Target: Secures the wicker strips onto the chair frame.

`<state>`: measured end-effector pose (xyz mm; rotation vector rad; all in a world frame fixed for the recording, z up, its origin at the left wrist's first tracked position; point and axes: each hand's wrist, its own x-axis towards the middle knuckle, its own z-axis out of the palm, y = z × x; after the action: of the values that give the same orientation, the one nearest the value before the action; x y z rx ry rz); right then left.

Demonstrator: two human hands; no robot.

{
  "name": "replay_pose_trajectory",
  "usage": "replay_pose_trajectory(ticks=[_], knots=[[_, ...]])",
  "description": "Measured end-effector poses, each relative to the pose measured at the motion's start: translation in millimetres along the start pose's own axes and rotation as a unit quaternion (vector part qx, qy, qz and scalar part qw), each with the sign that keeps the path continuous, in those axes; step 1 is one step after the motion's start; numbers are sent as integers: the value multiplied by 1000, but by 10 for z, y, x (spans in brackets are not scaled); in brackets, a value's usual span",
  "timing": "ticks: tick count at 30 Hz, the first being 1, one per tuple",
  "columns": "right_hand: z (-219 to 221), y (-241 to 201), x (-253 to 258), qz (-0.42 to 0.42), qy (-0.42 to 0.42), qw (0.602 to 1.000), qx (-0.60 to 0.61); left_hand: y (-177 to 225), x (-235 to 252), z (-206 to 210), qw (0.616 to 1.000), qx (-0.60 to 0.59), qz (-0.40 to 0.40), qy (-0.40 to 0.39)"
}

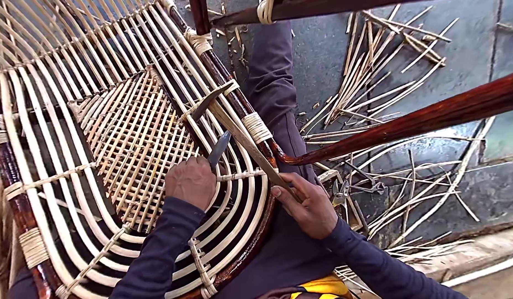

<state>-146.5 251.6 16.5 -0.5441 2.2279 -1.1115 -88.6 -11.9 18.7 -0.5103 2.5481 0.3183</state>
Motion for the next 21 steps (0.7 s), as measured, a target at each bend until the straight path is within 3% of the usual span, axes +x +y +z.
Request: replay_pose_trajectory(ticks=[3,5,6,8,11,21], knots=[[4,4,-2,7,2,1000,6,-275,-27,-151,973,-209,-5,-96],[2,2,6,11,0,1000,10,-441,-82,-157,927,-367,-8,-78],[5,-7,17,11,-1,1000,10,-481,-88,-146,925,-379,-21,-36],[21,-20,47,9,2,1000,11,-524,-20,-38,954,-294,-30,50],[33,-27,76,2,1,1000,6,-440,99,153,976,-199,-15,89],[26,-17,52,10,6,1000,17,-149,257,181,994,-72,13,85]])
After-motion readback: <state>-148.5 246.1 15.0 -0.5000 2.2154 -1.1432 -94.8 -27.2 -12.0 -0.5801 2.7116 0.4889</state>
